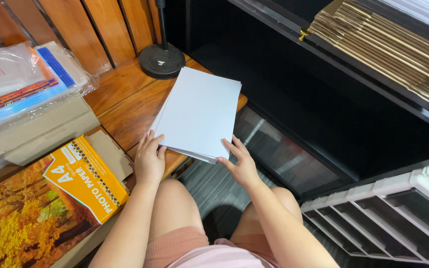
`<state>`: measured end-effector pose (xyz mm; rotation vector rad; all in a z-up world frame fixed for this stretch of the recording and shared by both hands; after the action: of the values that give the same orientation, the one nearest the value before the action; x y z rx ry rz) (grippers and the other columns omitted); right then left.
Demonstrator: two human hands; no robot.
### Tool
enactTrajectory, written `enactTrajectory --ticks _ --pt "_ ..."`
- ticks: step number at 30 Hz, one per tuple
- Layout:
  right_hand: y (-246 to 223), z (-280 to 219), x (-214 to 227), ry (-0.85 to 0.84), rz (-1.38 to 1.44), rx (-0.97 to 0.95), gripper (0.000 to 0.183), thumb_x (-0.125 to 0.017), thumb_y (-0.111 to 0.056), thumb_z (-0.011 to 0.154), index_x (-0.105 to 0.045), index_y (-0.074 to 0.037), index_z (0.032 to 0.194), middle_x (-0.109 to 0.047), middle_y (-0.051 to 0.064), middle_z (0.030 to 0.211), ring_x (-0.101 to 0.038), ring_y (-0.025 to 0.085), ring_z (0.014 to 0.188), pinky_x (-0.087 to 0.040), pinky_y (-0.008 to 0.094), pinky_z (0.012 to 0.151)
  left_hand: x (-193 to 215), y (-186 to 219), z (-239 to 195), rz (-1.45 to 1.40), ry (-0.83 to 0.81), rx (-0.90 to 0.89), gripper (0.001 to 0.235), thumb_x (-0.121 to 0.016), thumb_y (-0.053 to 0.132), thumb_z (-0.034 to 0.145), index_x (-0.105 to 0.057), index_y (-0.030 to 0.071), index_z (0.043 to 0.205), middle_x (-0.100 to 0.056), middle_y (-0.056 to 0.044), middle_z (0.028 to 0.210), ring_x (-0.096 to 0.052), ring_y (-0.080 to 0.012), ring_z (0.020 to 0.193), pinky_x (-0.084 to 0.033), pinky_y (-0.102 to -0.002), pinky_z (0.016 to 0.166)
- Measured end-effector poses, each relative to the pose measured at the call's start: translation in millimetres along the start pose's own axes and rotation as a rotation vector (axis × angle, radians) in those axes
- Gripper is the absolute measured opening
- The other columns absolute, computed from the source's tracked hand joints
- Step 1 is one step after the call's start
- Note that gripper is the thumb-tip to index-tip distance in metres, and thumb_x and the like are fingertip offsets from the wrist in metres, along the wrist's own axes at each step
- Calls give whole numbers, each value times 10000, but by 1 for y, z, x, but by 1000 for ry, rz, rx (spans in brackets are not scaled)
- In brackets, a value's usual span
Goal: The person repeatedly picks up small stacks of white paper from a wooden surface and places them onto a black shelf. The action is performed in a repetitive loop throughout the clip.
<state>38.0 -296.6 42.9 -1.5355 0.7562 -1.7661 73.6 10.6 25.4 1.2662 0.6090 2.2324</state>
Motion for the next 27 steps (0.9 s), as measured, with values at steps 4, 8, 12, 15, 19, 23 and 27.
enactTrajectory --ticks 4,8,12,15,19,23,27 --pt "-3 0 6 4 -27 21 616 -798 -427 895 -607 -307 1467 -471 124 1613 -370 392 1517 -351 561 1223 -3 -9 4 5 -20 16 366 -771 189 920 -735 206 1284 -642 -101 1460 -507 -325 1447 -455 -467 1158" --pt "-11 1 16 48 23 47 628 -851 -380 850 -642 -260 1429 -542 149 1554 -425 368 1485 -375 531 1216 7 1 9 -104 16 10 350 -789 196 915 -747 220 1261 -663 -111 1422 -540 -334 1409 -404 -507 1187" --pt "-21 0 27 112 115 40 588 -889 -334 824 -694 -219 1367 -609 159 1484 -481 345 1450 -410 499 1197 32 26 13 -247 24 48 346 -787 139 922 -747 198 1260 -636 -158 1449 -553 -353 1372 -441 -511 1149" --pt "-16 6 31 157 132 45 572 -908 -320 808 -717 -216 1336 -647 132 1445 -521 313 1419 -444 458 1171 33 27 17 -341 -14 107 342 -769 144 934 -739 224 1265 -607 -119 1490 -537 -316 1390 -427 -494 1167" --pt "-34 3 44 178 229 -21 489 -910 -256 807 -759 -203 1269 -647 140 1441 -579 311 1356 -527 362 1079 49 43 25 -331 -93 209 381 -802 234 908 -741 298 1279 -704 -96 1337 -609 -297 1302 -470 -450 1136" --pt "-43 5 48 216 365 -34 398 -901 -195 818 -789 -158 1198 -650 167 1429 -662 273 1244 -550 329 1031 56 45 34 -380 -82 203 444 -870 298 821 -755 321 1249 -687 -47 1372 -603 -259 1311 -470 -415 1128" --pt "-54 11 47 250 490 16 334 -898 -140 816 -800 -81 1130 -647 251 1398 -669 320 1226 -564 346 1020 72 55 36 -444 6 189 408 -889 244 818 -772 260 1209 -654 -62 1432 -584 -281 1328 -479 -414 1114"
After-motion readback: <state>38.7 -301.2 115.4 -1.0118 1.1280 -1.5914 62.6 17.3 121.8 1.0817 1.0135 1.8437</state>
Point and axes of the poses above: each hand's wrist, its own z-axis towards the middle knuckle, its own x-axis out of the back of the hand, y = z × x, the point moved 7 cm from there along z, towards the middle knuckle
